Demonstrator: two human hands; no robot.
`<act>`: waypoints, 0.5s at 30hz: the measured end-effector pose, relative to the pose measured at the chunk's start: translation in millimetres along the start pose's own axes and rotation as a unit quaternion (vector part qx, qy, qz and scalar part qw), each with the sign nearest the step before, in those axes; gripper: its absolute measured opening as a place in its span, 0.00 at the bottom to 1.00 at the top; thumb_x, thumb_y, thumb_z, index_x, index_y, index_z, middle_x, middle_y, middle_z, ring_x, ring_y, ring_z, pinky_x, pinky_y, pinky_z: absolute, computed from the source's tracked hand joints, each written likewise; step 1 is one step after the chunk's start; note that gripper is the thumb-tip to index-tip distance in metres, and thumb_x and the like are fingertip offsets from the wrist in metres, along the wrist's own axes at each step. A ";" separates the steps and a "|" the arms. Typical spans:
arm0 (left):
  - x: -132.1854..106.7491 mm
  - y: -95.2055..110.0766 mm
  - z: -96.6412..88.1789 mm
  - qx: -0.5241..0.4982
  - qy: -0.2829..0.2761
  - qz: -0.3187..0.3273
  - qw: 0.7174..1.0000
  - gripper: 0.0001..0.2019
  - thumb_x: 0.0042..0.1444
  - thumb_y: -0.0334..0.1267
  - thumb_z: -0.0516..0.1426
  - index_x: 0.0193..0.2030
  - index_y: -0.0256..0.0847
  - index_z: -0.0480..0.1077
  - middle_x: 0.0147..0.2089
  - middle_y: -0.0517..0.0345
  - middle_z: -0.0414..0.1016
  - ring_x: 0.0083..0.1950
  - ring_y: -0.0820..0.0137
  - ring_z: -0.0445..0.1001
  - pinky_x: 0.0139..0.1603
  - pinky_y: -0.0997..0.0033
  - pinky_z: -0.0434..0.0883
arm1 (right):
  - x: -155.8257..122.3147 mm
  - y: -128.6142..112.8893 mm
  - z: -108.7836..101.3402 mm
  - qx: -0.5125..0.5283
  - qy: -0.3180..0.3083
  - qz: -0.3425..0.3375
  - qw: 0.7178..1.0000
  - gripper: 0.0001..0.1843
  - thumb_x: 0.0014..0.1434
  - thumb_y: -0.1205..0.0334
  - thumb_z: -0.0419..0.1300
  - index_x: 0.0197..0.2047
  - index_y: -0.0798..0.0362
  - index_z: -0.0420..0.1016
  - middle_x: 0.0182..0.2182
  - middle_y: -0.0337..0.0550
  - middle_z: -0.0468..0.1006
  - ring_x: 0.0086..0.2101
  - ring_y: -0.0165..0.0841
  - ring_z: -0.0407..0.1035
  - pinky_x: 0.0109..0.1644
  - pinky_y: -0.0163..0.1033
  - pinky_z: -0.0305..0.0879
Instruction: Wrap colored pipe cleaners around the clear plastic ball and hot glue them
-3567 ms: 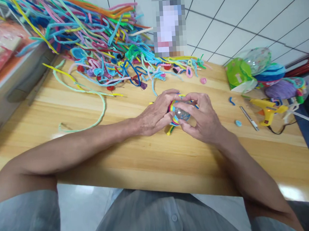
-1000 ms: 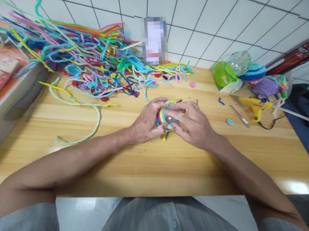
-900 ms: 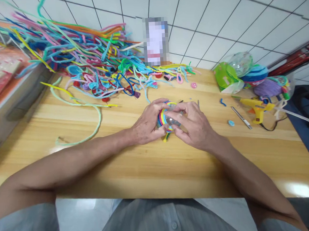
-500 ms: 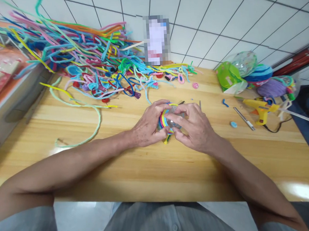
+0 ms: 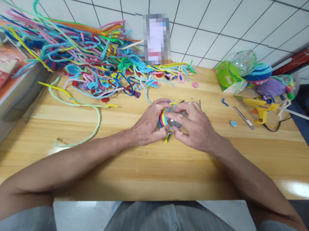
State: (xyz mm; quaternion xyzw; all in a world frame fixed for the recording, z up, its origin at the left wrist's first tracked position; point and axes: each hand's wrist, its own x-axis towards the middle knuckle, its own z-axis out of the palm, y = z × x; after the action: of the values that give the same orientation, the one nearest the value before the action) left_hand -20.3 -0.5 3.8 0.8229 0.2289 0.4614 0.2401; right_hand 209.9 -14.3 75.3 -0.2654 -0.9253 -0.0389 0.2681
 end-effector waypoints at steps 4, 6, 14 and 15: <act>-0.2 0.4 1.0 -0.002 0.006 0.001 1.000 0.30 0.74 0.54 0.59 0.74 0.44 0.56 0.71 0.35 0.66 0.78 0.46 0.66 0.77 0.35 0.70 | 0.0 1.3 2.5 0.003 0.005 0.003 1.000 0.24 0.64 0.68 0.63 0.62 0.46 0.73 0.52 0.51 0.78 0.49 0.46 0.72 0.50 0.53 0.71; -0.7 -0.1 1.5 -0.004 0.006 -0.001 1.000 0.29 0.75 0.54 0.58 0.74 0.45 0.56 0.71 0.35 0.65 0.79 0.47 0.65 0.77 0.36 0.70 | 0.1 1.2 3.8 0.002 0.009 0.006 1.000 0.25 0.63 0.68 0.63 0.63 0.45 0.73 0.51 0.51 0.78 0.49 0.46 0.72 0.49 0.53 0.70; -1.2 -4.6 1.3 -0.016 0.001 -0.003 1.000 0.31 0.74 0.57 0.58 0.75 0.44 0.57 0.72 0.35 0.64 0.79 0.48 0.64 0.79 0.36 0.69 | 0.6 1.6 4.9 0.006 0.003 0.019 1.000 0.25 0.61 0.68 0.64 0.62 0.45 0.75 0.51 0.50 0.78 0.49 0.46 0.71 0.51 0.54 0.69; -0.9 -5.2 1.4 -0.018 0.002 -0.005 1.000 0.32 0.74 0.57 0.59 0.75 0.44 0.57 0.72 0.35 0.65 0.79 0.48 0.64 0.79 0.36 0.69 | 1.0 2.1 5.7 0.007 0.001 0.021 1.000 0.25 0.62 0.67 0.64 0.62 0.45 0.75 0.51 0.50 0.78 0.50 0.47 0.71 0.52 0.54 0.70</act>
State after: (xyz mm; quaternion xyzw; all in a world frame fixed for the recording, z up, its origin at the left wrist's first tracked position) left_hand -20.4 2.8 -0.6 0.8166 0.2250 0.4655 0.2565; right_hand 207.5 -10.8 70.8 -0.2829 -0.9196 -0.0269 0.2712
